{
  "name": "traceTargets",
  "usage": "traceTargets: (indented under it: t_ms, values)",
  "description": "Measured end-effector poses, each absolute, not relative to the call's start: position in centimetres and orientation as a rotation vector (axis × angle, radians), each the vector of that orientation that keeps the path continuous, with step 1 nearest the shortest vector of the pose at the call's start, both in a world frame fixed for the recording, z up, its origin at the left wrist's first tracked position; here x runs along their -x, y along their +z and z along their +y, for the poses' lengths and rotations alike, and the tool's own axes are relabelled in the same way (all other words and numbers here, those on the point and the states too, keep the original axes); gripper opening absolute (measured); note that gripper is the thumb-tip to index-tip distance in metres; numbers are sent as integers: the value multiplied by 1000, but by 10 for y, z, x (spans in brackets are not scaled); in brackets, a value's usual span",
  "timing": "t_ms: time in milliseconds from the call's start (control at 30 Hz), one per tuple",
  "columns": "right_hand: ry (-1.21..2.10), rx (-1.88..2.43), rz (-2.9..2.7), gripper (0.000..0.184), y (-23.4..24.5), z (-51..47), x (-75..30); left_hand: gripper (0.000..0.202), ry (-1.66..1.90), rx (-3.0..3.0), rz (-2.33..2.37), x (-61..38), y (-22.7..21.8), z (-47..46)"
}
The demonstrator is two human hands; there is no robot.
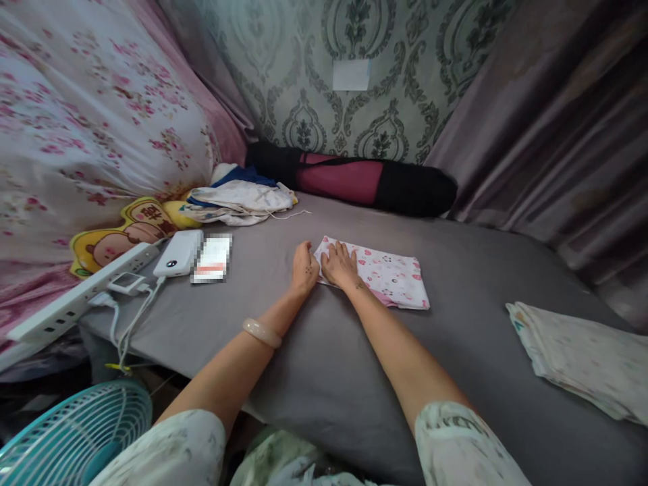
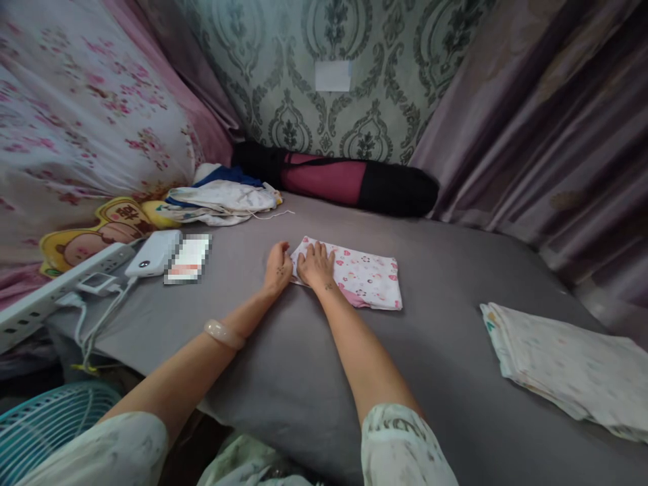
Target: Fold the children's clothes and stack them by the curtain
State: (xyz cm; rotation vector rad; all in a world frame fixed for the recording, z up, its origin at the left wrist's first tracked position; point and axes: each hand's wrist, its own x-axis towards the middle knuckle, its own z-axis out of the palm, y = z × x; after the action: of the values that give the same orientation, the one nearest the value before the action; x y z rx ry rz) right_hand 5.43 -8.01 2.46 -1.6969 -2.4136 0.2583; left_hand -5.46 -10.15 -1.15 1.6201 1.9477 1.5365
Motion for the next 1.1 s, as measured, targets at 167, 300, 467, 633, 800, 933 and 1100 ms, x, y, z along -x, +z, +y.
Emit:
traceTargets:
  t_ms: [167, 300, 467, 633, 800, 933, 1100]
  values:
    - [219, 1668, -2474, 55, 35, -77, -45, 32, 1498, -1591, 1949, 50, 3, -108]
    - [209, 1579, -2605, 52, 37, -73, -34, 41, 1488, -1619, 1935, 49, 10, -113]
    - [232, 1558, -2573, 50, 30, -71, -32, 44, 1432, -1664, 1959, 49, 8, -113]
    - [411, 1511, -2362, 53, 29, -66, -37, 47, 1350, -1710, 1983, 50, 6, -111]
    - [549, 1524, -2054, 63, 35, -56, -62, 45, 1164, -1935, 1988, 47, 7, -114]
    - [446, 1617, -2173, 59, 35, -63, -97, 45, 934, -2183, 2011, 40, 8, -120]
    - [284, 1675, -2441, 56, 28, -76, -121, 48, 711, -2349, 1954, 34, 7, -123]
